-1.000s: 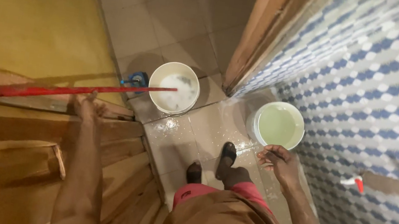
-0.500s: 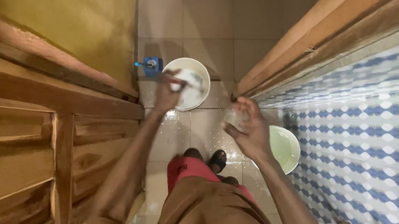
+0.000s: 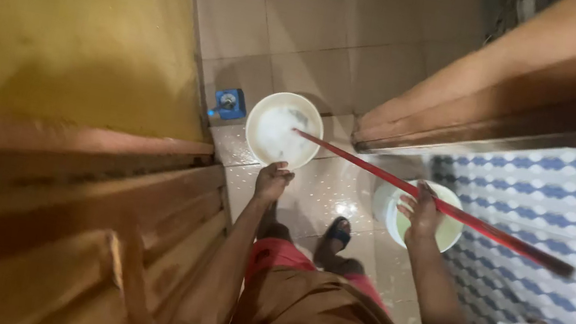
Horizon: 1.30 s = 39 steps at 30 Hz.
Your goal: Scrubbing and mopping a bathroom floor around a toilet.
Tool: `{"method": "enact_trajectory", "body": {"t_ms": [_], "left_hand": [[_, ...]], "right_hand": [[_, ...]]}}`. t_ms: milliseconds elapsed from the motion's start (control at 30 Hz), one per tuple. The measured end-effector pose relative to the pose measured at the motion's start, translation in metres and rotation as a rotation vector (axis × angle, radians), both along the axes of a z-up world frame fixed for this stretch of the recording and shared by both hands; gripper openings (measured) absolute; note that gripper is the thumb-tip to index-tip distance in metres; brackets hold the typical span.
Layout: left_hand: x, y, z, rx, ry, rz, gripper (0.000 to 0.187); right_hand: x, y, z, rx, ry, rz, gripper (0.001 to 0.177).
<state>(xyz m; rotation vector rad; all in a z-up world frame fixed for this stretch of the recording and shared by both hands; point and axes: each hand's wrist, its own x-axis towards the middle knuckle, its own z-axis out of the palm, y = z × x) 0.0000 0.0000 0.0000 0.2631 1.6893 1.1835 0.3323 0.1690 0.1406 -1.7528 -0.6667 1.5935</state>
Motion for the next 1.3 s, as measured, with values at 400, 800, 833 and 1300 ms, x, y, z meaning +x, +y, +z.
{"method": "enact_trajectory", "body": {"t_ms": [400, 800, 833, 1300], "left_hand": [[-0.084, -0.003, -0.068, -0.162, -0.358, 0.011, 0.036], [-0.078, 0.028, -0.222, -0.218, -0.457, 0.191, 0.066], [-0.077, 0.027, -0.233, -0.23, -0.464, 0.203, 0.066], [-0.08, 0.047, -0.269, -0.035, -0.708, 0.583, 0.084]], "right_hand": [[-0.145, -0.084, -0.111, -0.194, 0.006, 0.506, 0.033], [-0.241, -0.015, -0.504, 0.631, -0.533, 1.844, 0.031], [-0.258, -0.013, -0.509, 0.619, -0.523, 1.858, 0.031], [-0.327, 0.0, -0.668, 0.295, -0.595, 1.534, 0.035]]}}
